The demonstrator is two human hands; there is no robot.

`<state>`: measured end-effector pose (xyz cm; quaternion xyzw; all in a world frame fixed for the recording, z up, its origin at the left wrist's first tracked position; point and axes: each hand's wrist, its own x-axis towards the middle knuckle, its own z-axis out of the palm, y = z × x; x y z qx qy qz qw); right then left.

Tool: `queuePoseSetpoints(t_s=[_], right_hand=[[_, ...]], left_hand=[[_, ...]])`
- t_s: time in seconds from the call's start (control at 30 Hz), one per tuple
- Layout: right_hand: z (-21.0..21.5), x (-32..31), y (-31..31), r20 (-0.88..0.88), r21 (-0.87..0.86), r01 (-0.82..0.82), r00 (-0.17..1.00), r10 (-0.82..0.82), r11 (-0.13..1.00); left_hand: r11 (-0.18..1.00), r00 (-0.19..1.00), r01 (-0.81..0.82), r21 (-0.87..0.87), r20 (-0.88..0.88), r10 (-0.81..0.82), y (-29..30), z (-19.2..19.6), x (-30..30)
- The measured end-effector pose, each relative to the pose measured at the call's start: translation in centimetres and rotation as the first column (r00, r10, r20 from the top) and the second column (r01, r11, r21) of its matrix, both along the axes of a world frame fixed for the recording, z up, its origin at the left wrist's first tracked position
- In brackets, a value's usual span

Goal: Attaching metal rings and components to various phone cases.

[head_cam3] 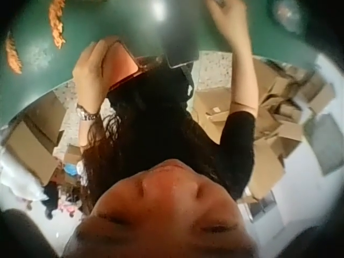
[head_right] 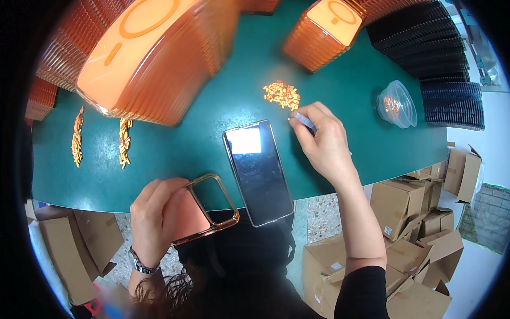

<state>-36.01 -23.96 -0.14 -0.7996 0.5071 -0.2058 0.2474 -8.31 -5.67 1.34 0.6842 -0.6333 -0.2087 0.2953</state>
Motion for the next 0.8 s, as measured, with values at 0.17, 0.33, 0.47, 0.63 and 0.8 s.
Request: queuePoseSetpoints(t_s=[0.17, 0.33, 0.47, 0.63, 0.8], right_hand=[[0.8, 0.1, -1.0, -0.045, 0.043, -0.051, 0.998, 0.053, 0.998], [2.0, 1.9, 0.1, -0.056, 0.024, -0.151, 0.987, 0.152, 0.988], [3.0, 7.5, 4.1, -0.016, -0.244, -0.592, 0.794, 0.608, 0.768], [1.3, 10.2, 5.4, -0.156, -0.318, -0.705, 0.698, 0.699, 0.634], [0.8, 10.4, 5.7, -0.235, -0.373, -0.704, 0.702, 0.673, 0.604]], left_hand=[[0.999, 1.000, 0.014, 0.049, 0.021, -0.015, -0.7, -0.3, 0.0], [0.970, 0.983, 0.053, 0.237, -0.184, -0.009, -1.4, 0.6, 0.7], [0.977, 0.978, 0.069, 0.203, -0.207, -0.026, -1.0, 0.1, 1.1], [0.974, 0.978, 0.052, 0.219, -0.211, -0.005, -0.9, 0.1, 1.3], [0.971, 0.982, 0.061, 0.229, -0.186, -0.018, -0.7, -0.1, 1.3]])
